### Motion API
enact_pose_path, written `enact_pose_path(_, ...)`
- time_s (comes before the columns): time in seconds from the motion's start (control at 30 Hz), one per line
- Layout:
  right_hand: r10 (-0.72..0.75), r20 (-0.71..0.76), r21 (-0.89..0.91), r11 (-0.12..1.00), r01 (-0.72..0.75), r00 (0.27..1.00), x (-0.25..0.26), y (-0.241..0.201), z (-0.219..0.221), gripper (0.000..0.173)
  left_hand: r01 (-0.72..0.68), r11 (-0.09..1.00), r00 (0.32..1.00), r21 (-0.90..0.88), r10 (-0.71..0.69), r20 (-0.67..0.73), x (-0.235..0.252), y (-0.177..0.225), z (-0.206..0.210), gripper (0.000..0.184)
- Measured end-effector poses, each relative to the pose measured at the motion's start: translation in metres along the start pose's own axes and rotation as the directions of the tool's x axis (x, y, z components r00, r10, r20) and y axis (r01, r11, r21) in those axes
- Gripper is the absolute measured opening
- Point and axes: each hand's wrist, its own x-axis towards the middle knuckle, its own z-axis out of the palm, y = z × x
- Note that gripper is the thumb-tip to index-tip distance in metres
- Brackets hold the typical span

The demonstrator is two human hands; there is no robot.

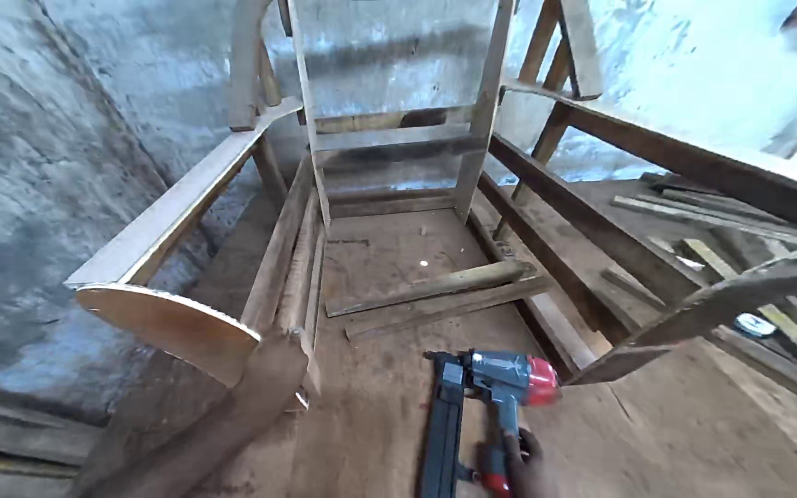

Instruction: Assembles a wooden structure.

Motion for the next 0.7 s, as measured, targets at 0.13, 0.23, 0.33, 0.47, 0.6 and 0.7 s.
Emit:
enact_pose_path(0.13, 0.0, 0.0, -0.054, 0.999, 0.0, 1.0, 0.0, -0.004, 0.0, 0.043, -0.066, 0.994, 0.998, 0.091, 0.065, 0.02, -0.002, -0.001, -0.001, 0.039)
enact_pose_path(0.23, 0.001, -0.003, -0.067, 0.998, -0.001, 1.0, 0.002, -0.006, -0.001, 0.043, -0.105, 0.984, 0.994, 0.141, 0.099, 0.045, -0.002, -0.003, -0.003, 0.041)
enact_pose_path(0.33, -0.004, -0.017, -0.067, 0.998, 0.003, 1.0, 0.002, -0.006, -0.001, 0.042, -0.118, 0.983, 0.993, 0.143, 0.12, -0.002, -0.002, -0.006, 0.001, 0.039)
enact_pose_path(0.47, 0.0, -0.02, -0.058, 0.998, -0.001, 1.0, 0.003, -0.006, 0.001, 0.041, -0.121, 0.985, 0.992, 0.12, 0.123, -0.015, -0.004, -0.006, 0.001, 0.038)
enact_pose_path(0.6, 0.012, -0.014, -0.065, 0.998, -0.012, 1.0, 0.003, -0.007, -0.002, 0.04, -0.137, 0.984, 0.99, 0.113, 0.14, -0.017, -0.004, -0.007, -0.002, 0.037)
enact_pose_path(0.7, 0.022, 0.0, -0.069, 0.997, -0.022, 1.0, 0.004, -0.012, -0.002, 0.04, -0.074, 0.997, 0.997, 0.021, 0.075, -0.026, -0.008, -0.007, -0.004, 0.037)
